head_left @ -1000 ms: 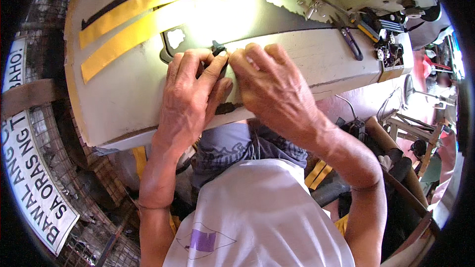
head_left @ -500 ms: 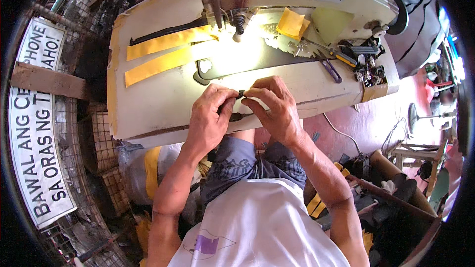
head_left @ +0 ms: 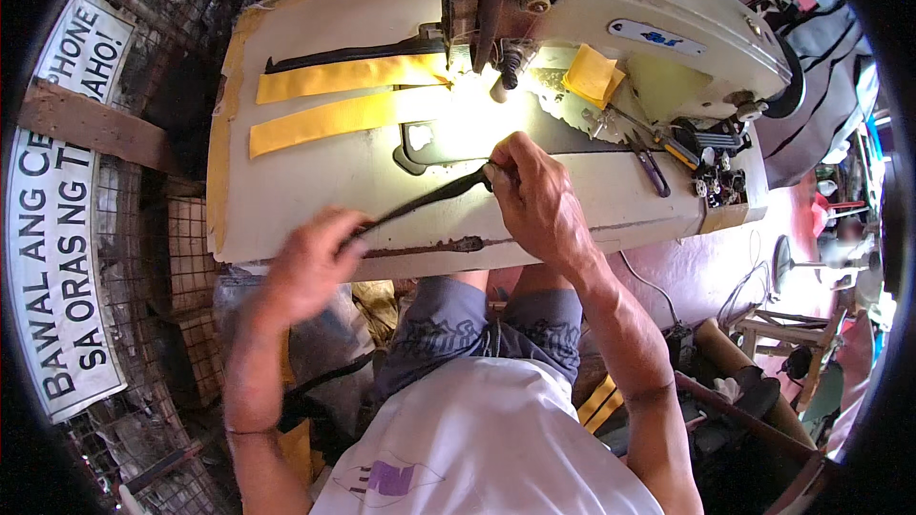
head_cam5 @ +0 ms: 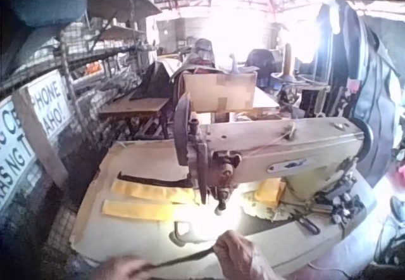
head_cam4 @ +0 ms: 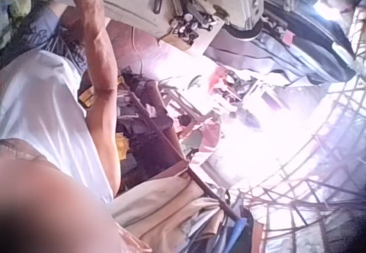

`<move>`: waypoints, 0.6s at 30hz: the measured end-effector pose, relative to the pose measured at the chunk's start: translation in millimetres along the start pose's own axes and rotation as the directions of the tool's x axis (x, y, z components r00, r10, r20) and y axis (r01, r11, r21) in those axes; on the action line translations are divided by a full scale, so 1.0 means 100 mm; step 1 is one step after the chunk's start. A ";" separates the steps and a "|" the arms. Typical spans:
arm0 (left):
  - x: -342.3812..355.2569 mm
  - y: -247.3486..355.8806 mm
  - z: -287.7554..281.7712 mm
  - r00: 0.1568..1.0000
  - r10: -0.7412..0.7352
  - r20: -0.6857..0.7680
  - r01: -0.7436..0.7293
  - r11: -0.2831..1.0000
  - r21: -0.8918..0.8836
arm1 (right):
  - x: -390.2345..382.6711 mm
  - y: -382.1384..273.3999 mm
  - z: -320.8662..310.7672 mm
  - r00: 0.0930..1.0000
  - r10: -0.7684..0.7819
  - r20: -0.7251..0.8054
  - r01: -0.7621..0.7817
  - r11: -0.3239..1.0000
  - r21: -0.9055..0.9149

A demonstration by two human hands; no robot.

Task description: Sewing a zipper onto yellow fabric using an industrial sewing machine.

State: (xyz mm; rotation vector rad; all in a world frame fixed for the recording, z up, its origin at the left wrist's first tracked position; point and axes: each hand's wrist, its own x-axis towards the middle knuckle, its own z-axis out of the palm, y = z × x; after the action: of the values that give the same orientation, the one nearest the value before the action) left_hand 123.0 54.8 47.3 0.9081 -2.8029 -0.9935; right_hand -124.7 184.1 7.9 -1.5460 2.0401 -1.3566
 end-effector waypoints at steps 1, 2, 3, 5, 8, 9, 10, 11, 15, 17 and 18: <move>0.02 -0.13 -0.19 0.977 -0.209 0.041 0.213 0.969 -0.126 | 0.09 0.05 0.03 1.000 -0.019 0.002 0.019 1.000 -0.004; 0.10 -0.28 -0.42 0.988 -0.142 0.055 0.144 0.989 -0.040 | 0.18 0.11 0.08 0.996 0.061 0.060 -0.063 0.997 0.036; 0.24 -0.43 -0.66 0.965 -0.182 0.189 0.208 0.970 -0.128 | 0.26 0.16 0.11 0.977 0.153 0.146 -0.164 0.984 0.068; 0.39 -0.58 -0.84 0.907 -0.266 0.327 0.342 0.918 -0.200 | 0.41 0.27 0.16 0.955 0.252 0.157 -0.252 0.967 -0.020; 0.58 -0.51 -0.80 0.985 0.161 -0.057 -0.064 0.656 0.752 | 0.57 0.42 0.18 0.927 0.286 0.241 -0.289 0.957 -0.024; 0.68 -0.42 -0.69 0.959 0.260 -0.113 -0.108 0.704 0.702 | 0.61 0.46 0.19 0.977 0.094 0.191 -0.084 0.995 -0.060; 0.79 -0.30 -0.52 0.918 0.359 -0.170 -0.226 0.823 0.522 | 0.64 0.49 0.21 0.983 -0.108 0.149 0.124 0.987 -0.104; 0.93 -0.17 -0.30 0.854 0.488 -0.182 -0.348 0.795 0.497 | 0.66 0.52 0.23 0.982 -0.108 0.154 0.125 0.987 -0.106; 1.20 0.12 0.29 0.747 0.625 -0.226 -0.526 0.764 0.374 | 0.69 0.53 0.27 0.983 0.052 0.177 -0.012 0.976 -0.219; 1.23 0.09 0.39 0.803 0.553 -0.221 -0.476 0.819 0.320 | 0.70 0.51 0.25 0.971 0.156 0.178 -0.131 0.981 -0.145; 1.24 0.06 0.43 0.780 0.578 -0.240 -0.499 0.806 0.320 | 0.70 0.50 0.23 0.968 0.122 0.221 -0.078 0.977 -0.198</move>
State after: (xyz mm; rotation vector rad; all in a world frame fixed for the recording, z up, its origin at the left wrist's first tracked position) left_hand 8.0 16.1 -3.2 0.1895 -2.6624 -0.3810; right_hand -169.2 112.9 -21.0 -1.5679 2.1140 -0.9207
